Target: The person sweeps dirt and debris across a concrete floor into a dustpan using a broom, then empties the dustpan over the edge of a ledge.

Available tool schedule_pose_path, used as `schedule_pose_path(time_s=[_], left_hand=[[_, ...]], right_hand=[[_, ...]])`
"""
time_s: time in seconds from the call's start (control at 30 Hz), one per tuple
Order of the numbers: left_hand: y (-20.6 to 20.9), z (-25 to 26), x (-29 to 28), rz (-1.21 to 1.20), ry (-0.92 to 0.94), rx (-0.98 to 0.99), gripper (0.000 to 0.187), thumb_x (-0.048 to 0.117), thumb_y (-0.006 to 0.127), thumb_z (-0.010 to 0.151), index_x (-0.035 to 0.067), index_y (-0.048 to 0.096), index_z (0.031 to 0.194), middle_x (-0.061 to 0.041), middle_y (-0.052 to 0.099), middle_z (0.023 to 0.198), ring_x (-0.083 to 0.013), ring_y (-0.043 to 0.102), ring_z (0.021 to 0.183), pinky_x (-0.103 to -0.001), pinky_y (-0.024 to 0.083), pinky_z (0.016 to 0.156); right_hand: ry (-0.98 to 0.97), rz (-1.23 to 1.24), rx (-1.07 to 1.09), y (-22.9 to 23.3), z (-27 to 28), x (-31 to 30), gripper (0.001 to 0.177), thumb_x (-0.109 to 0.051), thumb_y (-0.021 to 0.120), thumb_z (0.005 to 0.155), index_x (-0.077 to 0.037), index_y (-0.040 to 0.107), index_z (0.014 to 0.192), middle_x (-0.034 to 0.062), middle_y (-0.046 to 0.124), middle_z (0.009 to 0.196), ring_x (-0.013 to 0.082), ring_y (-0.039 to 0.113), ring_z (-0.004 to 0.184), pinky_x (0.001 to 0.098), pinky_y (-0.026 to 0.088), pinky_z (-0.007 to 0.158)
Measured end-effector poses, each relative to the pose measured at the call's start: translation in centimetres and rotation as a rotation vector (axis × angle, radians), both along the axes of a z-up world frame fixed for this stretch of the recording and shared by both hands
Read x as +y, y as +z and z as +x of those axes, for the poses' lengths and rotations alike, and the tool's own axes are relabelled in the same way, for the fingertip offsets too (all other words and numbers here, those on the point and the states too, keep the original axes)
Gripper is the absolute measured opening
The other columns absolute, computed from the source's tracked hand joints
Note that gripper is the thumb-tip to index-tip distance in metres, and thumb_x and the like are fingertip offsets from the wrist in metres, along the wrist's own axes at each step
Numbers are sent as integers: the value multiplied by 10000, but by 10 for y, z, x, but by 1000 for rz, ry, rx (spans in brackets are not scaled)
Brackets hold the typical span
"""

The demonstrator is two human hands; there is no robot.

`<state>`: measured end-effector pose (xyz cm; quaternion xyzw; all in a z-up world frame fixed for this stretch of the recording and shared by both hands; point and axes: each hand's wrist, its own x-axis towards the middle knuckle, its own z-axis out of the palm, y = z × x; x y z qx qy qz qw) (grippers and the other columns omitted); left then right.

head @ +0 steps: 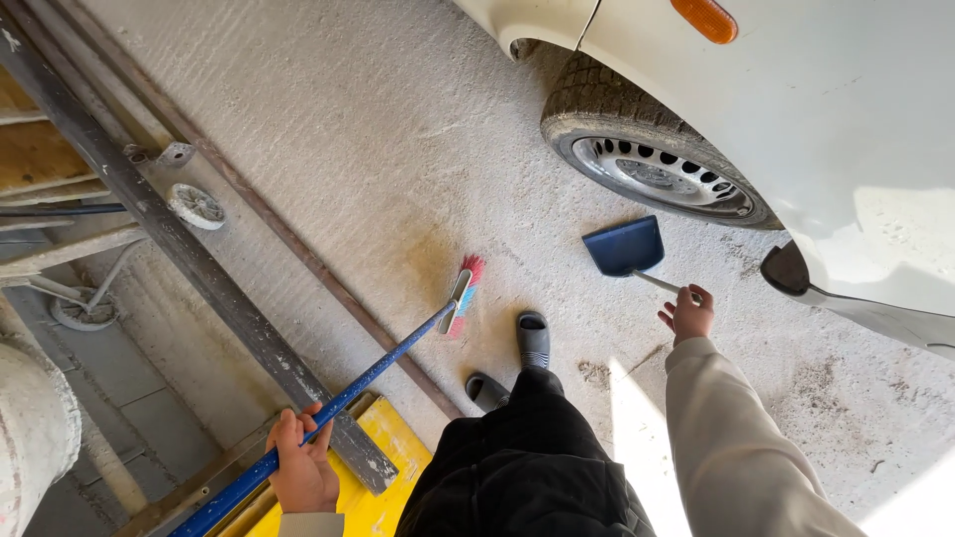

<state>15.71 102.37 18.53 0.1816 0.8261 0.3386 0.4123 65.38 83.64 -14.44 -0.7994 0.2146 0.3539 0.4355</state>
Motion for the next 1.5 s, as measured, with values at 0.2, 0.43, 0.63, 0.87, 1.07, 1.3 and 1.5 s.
schedule_pose_path(time_s=[0.2,0.43,0.63,0.87,1.07,1.3,1.5], left_hand=[[5,-1,-4,65,-2,-75,325,397,591,1054,130,542,876,-48,652,968,-185,705,1088,-438,561,1045],[5,2,6,147,12,-213,379,377,602,1041,161,454,768,-32,653,971,-188,675,1162,-462,505,1030],[-23,2,9,243,14,-272,319,386,684,950,123,535,849,-171,706,1155,-225,656,1255,-455,499,1086],[-24,12,27,374,-143,-321,239,304,708,957,144,565,854,-11,509,821,-144,465,847,-341,416,851],[-77,25,68,548,-513,-282,225,296,671,1007,180,537,869,18,511,813,-113,478,865,-323,419,860],[80,54,142,894,-1012,-146,351,8,673,807,2,664,1157,-342,664,913,-610,594,929,-610,486,855],[-159,10,239,728,-1085,162,252,278,809,842,185,576,829,-34,591,809,-333,657,807,-440,501,833]], right_hand=[[-38,28,-72,34,1,-5,694,-164,483,1022,-216,122,1613,115,474,1448,240,694,1036,406,629,854],[153,13,-52,55,-4,0,531,-163,527,1001,-112,358,1502,211,576,1248,308,656,956,453,576,737],[653,210,37,126,-63,61,354,-259,541,1031,-35,613,1295,196,710,1187,317,692,1042,446,550,783],[1215,394,-41,309,-164,183,247,-249,578,995,-121,703,1165,28,765,1138,176,714,1013,334,555,856],[1607,1011,-411,441,-247,243,381,-135,713,902,-110,664,1279,85,695,1256,253,670,1168,401,564,1013],[1534,1232,-518,439,-296,303,401,-88,806,832,-55,721,1222,113,743,1057,229,688,1055,491,550,947],[1546,1360,-388,533,-344,375,179,-195,702,922,-97,725,774,31,666,734,215,645,671,325,567,695]])
